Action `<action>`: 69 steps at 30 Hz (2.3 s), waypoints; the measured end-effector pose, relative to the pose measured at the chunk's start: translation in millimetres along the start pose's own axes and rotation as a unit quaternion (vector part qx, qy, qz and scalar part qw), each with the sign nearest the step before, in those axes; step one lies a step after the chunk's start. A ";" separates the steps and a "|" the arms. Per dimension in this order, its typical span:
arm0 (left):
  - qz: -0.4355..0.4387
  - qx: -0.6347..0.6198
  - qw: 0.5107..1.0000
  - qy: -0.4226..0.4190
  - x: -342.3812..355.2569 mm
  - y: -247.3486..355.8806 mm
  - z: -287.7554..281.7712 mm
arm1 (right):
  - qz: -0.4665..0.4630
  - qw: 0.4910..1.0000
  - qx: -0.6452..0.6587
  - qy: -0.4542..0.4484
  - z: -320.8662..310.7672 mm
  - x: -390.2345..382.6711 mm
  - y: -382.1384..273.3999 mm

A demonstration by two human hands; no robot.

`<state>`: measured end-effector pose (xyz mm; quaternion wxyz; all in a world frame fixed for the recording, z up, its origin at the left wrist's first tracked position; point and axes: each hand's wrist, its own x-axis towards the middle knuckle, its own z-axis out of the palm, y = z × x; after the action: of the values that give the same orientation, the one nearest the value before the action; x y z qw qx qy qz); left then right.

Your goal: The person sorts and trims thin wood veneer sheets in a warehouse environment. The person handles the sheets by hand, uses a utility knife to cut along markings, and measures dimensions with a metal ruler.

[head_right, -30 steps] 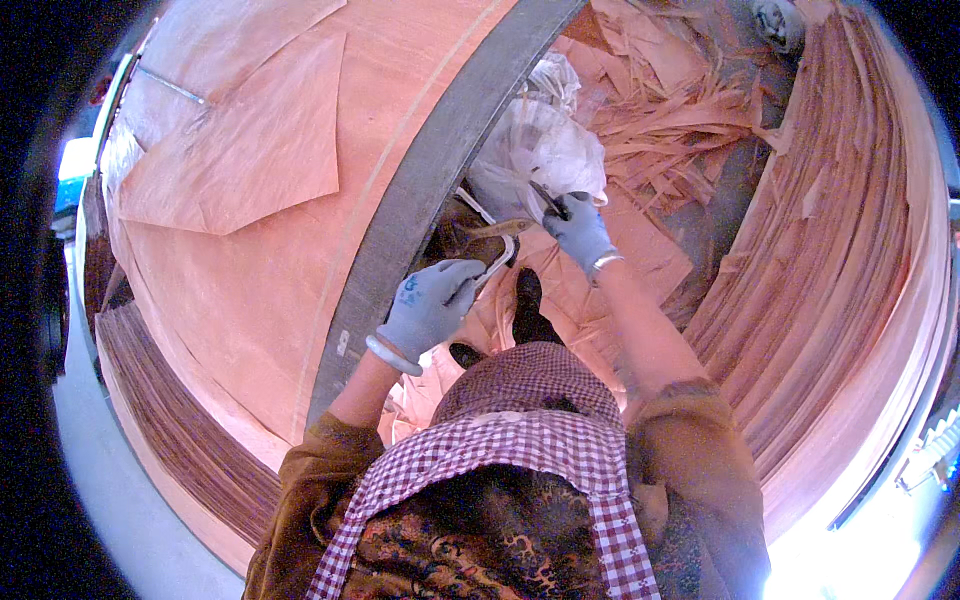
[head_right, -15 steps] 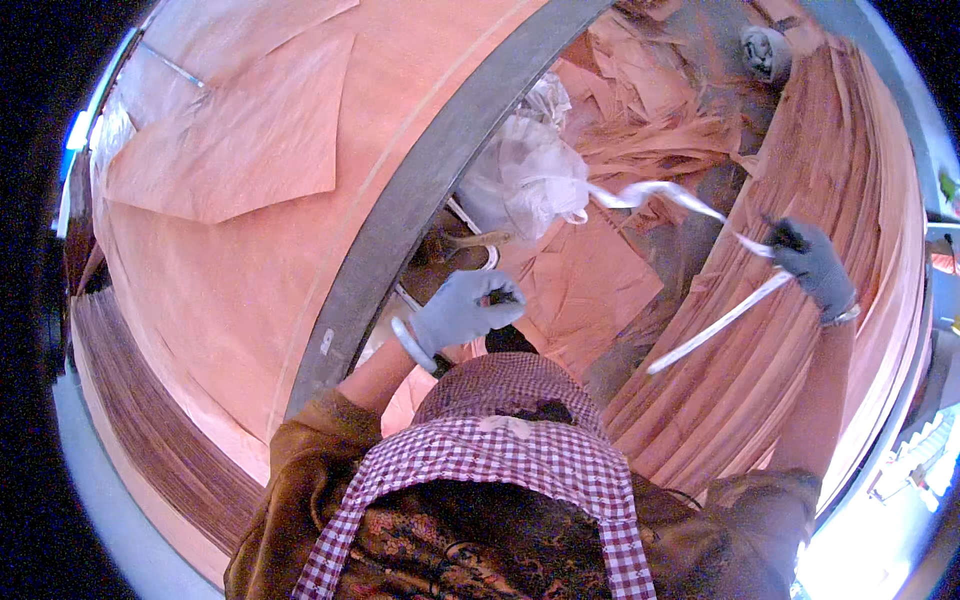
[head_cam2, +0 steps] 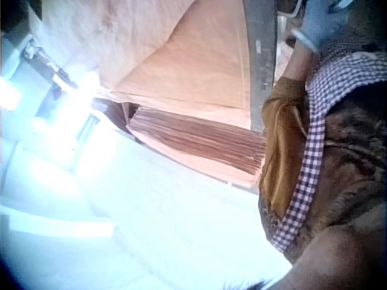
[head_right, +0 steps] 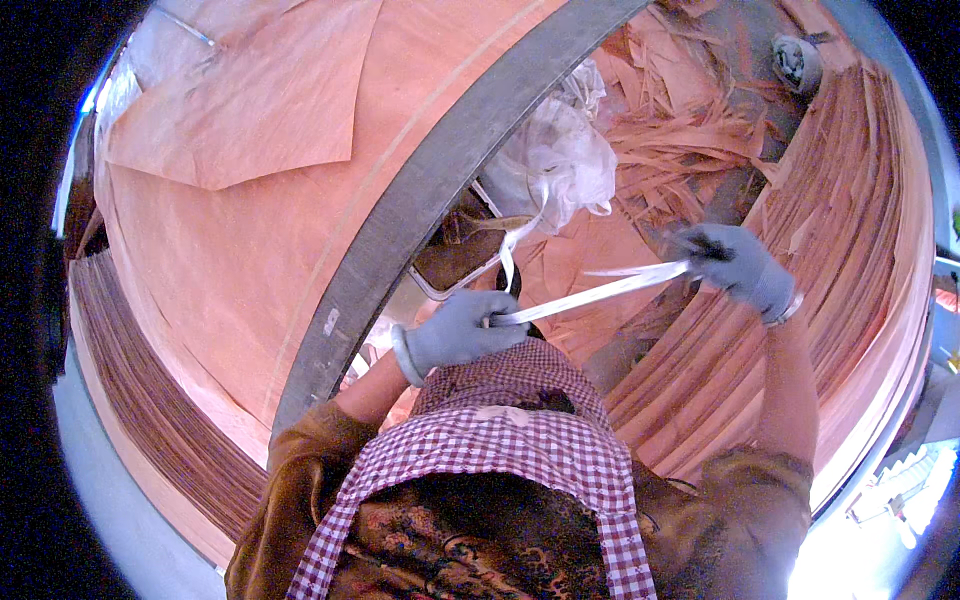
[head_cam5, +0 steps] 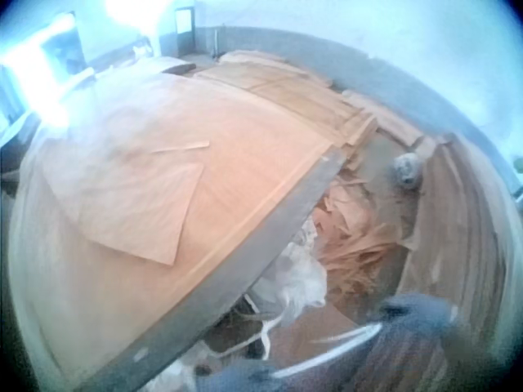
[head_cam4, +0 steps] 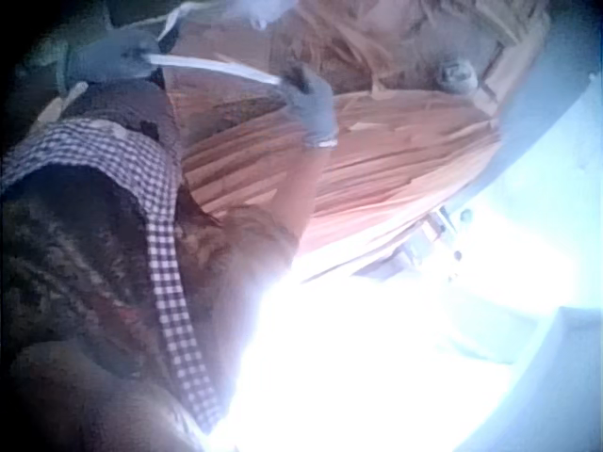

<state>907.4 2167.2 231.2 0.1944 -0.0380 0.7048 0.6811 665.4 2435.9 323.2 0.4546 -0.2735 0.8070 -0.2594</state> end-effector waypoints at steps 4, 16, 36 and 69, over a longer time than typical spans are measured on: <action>-0.111 -0.150 0.979 0.086 -11.2 -35.5 10.7 | 0.166 0.978 -0.071 0.104 -55.2 -16.0 158.0; 0.157 -0.010 0.986 -0.046 21.4 -12.9 54.4 | -0.165 0.946 -0.271 0.063 144.1 168.7 -18.2; -0.183 0.356 0.829 0.390 18.8 -237.6 -20.2 | -0.144 0.962 -0.231 0.011 190.5 126.3 -45.6; -0.078 0.421 0.848 0.313 -96.7 -130.1 4.4 | -0.142 0.927 -0.346 -0.004 195.2 130.8 -68.3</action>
<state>1038.9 2142.0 139.7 0.0133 -0.2192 0.9421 0.2535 793.1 2265.2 203.1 0.2932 -0.5264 0.7977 -0.0247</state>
